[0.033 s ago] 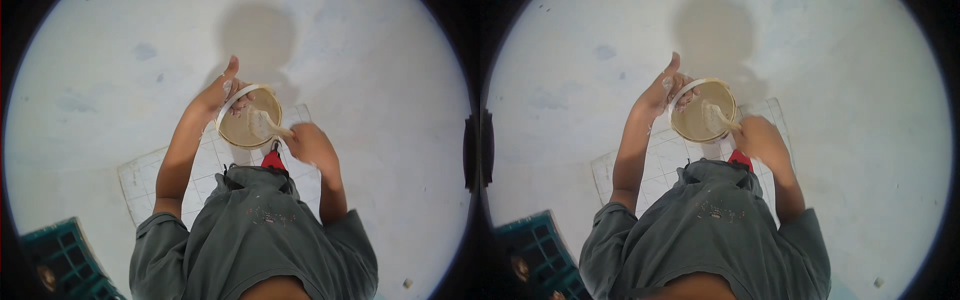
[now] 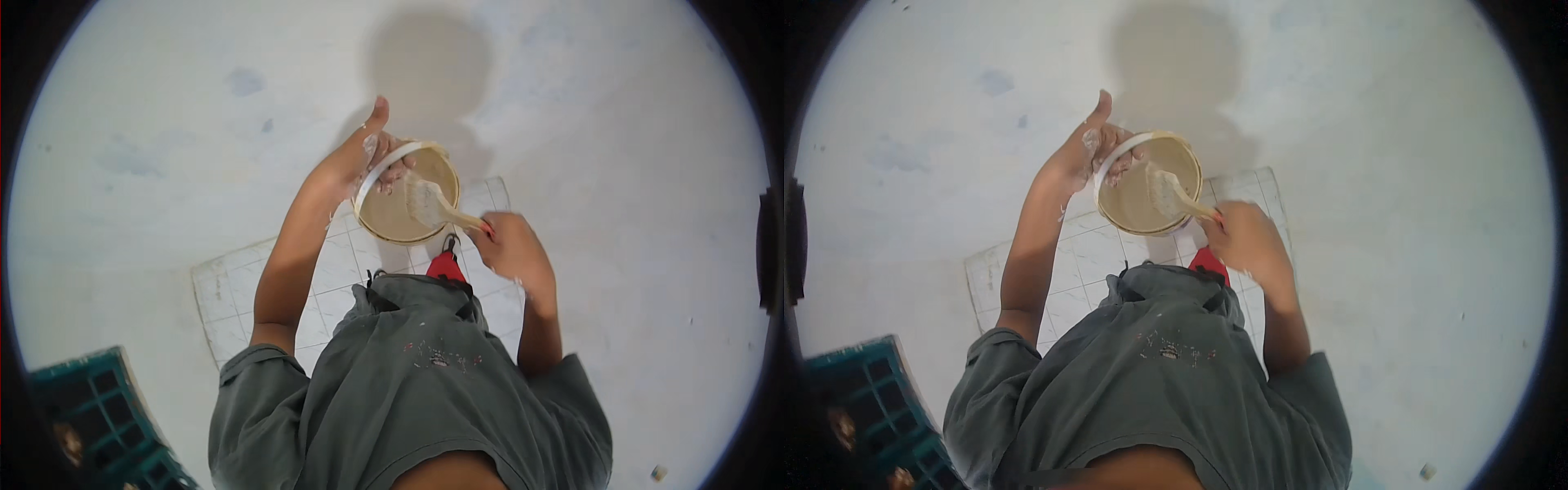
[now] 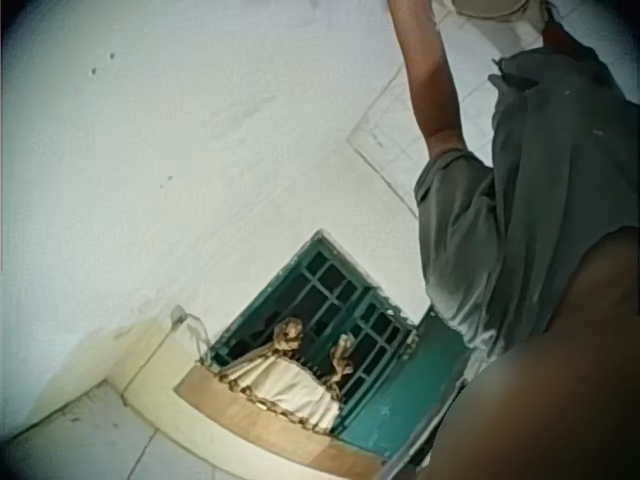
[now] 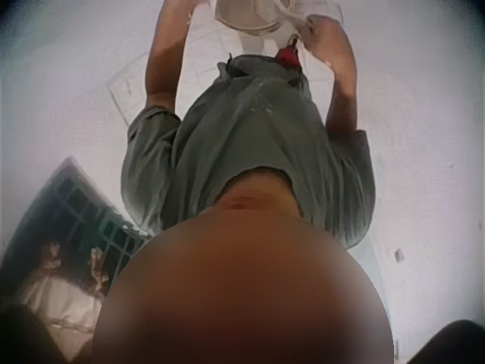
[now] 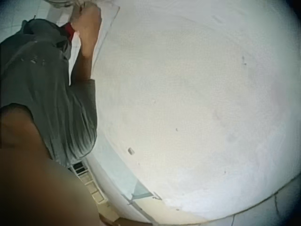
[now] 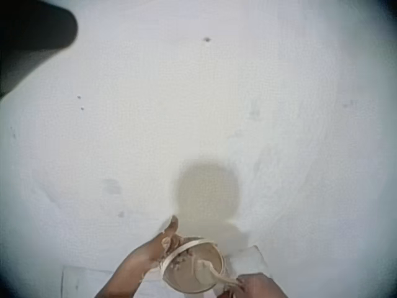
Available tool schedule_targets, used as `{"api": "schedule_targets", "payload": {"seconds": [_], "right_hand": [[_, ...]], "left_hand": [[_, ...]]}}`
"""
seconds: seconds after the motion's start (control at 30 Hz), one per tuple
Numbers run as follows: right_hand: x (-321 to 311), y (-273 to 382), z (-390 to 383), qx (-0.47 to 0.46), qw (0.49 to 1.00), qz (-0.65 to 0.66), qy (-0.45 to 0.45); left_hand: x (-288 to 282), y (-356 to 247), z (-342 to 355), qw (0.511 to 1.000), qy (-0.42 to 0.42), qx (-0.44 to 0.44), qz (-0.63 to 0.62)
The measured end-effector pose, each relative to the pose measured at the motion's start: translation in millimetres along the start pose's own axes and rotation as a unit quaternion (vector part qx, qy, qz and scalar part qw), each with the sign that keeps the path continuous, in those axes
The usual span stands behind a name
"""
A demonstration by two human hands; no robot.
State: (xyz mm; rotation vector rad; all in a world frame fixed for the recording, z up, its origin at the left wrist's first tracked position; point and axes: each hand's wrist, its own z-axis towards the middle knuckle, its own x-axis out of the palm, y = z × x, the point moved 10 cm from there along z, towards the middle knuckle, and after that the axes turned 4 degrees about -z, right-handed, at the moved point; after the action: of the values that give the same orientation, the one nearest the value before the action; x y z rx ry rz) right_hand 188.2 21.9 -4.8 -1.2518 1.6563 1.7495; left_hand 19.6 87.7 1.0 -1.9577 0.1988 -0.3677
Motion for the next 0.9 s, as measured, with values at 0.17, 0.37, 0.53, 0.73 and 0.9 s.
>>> {"api": "schedule_targets", "payload": {"seconds": [0.17,0.37,0.53,0.73,0.9], "right_hand": [[12.9,-16.3,-22.0,0.015,0.96,0.276,-0.032],[82.0,-43.6,-19.6,0.102,0.742,0.644,0.158],[100.0,-55.5,4.7,0.106,0.672,0.712,0.173],[121.2,-107.8,54.9,0.202,0.702,0.671,0.13],[95.1,-137.1,100.6,0.252,0.811,0.528,0.019]], "left_hand": [[-16.7,7.9,-15.2,0.996,-0.043,-0.011,-0.08],[-48.5,26.9,-11.8,0.986,-0.123,-0.006,-0.114],[-88.2,51.8,-33.9,0.969,-0.213,-0.009,-0.124],[-102.8,76.5,-44.7,0.954,-0.275,-0.038,-0.113],[-124.2,102.6,-46.6,0.93,-0.336,-0.059,-0.139]]}}
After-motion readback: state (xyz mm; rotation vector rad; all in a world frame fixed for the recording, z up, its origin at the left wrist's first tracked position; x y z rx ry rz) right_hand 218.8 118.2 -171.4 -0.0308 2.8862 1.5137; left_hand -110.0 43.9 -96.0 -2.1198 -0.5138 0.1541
